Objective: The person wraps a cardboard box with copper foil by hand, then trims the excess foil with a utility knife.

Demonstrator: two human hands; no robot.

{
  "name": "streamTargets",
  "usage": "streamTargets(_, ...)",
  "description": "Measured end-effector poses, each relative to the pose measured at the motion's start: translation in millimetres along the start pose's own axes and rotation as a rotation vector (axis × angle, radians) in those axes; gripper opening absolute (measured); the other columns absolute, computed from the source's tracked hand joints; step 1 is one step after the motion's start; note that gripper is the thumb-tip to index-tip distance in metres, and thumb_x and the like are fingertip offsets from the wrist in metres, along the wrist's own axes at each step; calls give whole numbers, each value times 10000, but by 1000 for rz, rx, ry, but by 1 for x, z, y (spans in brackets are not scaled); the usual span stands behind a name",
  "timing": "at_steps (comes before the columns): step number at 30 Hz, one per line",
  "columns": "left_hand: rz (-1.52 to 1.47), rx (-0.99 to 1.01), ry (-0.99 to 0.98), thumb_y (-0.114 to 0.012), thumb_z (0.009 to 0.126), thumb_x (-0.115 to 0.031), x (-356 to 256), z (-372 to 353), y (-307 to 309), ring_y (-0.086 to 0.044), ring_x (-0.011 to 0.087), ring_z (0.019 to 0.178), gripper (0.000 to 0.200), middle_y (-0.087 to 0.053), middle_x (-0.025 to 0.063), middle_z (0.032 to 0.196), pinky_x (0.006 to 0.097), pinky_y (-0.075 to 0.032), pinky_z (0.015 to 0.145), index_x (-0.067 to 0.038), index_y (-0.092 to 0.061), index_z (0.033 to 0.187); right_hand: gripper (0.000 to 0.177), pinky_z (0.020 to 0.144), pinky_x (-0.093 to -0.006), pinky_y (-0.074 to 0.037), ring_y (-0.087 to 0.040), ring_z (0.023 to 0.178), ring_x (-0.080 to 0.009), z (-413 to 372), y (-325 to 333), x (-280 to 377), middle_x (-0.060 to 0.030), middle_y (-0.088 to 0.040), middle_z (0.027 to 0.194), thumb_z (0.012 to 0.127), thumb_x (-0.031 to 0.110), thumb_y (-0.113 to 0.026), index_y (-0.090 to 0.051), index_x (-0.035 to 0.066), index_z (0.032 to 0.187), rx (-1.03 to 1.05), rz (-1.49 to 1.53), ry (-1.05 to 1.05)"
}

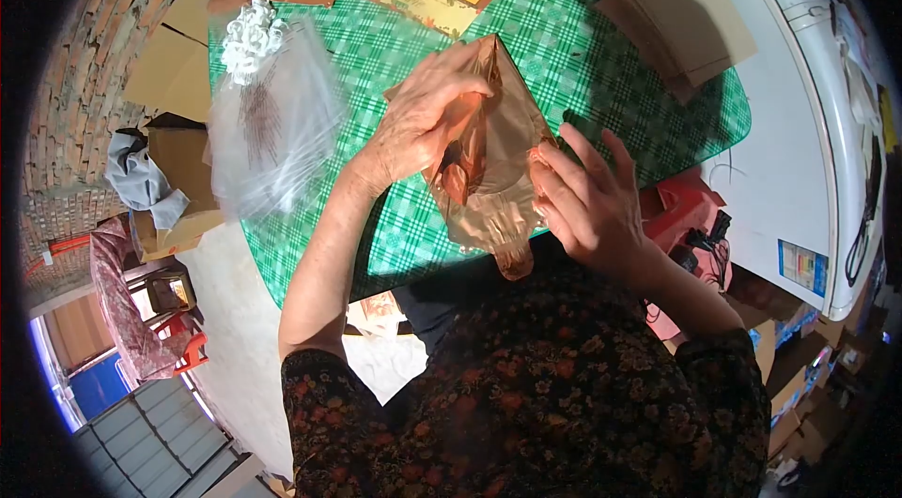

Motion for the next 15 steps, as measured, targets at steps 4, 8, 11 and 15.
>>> streamTargets(4, 0, 1, 6, -656, 1016, -164, -1, 0, 0, -404, 402, 1528, 277, -451, 158, 1654, 535, -334, 1248, -171, -637, 1292, 440, 1214, -612, -281, -456, 1463, -320, 3, -1, 1, -117, -574, 1452, 857, 234, -795, -714, 39, 1244, -8, 12, -17)
streamTargets(8, -5, 5, -1, -652, 1023, -198, 0, 1, -1, -401, 406, 1528, 260, -447, 156, 1659, 537, -320, 1255, -166, -641, 1281, 382, 1227, -610, -244, -448, 1465, -330, 14, -6, 5, -138, -583, 1434, 901, 236, -737, -724, 58, 1239, -21, 31, -46)
streamTargets(11, -20, 18, 12, -641, 1030, -241, 2, 0, -2, -372, 395, 1547, 274, -428, 139, 1676, 535, -286, 1276, -169, -640, 1294, 372, 1230, -615, -227, -446, 1467, -332, 16, -10, 5, -155, -576, 1443, 908, 238, -721, -727, 58, 1234, -34, 47, -50)
streamTargets(15, -42, 56, 42, -623, 1039, -308, 6, -1, -3, -310, 372, 1591, 323, -388, 97, 1712, 535, -227, 1314, -180, -633, 1336, 352, 1224, -619, -234, -453, 1462, -349, 23, -9, 8, -194, -593, 1409, 901, 226, -730, -737, 48, 1204, -56, 50, -44)
Point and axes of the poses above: each hand's wrist, its own z-axis towards the middle knuckle, its own y-axis out of the back of the hand, x = y × z, the point moved 8 cm from there along z, towards the middle knuckle
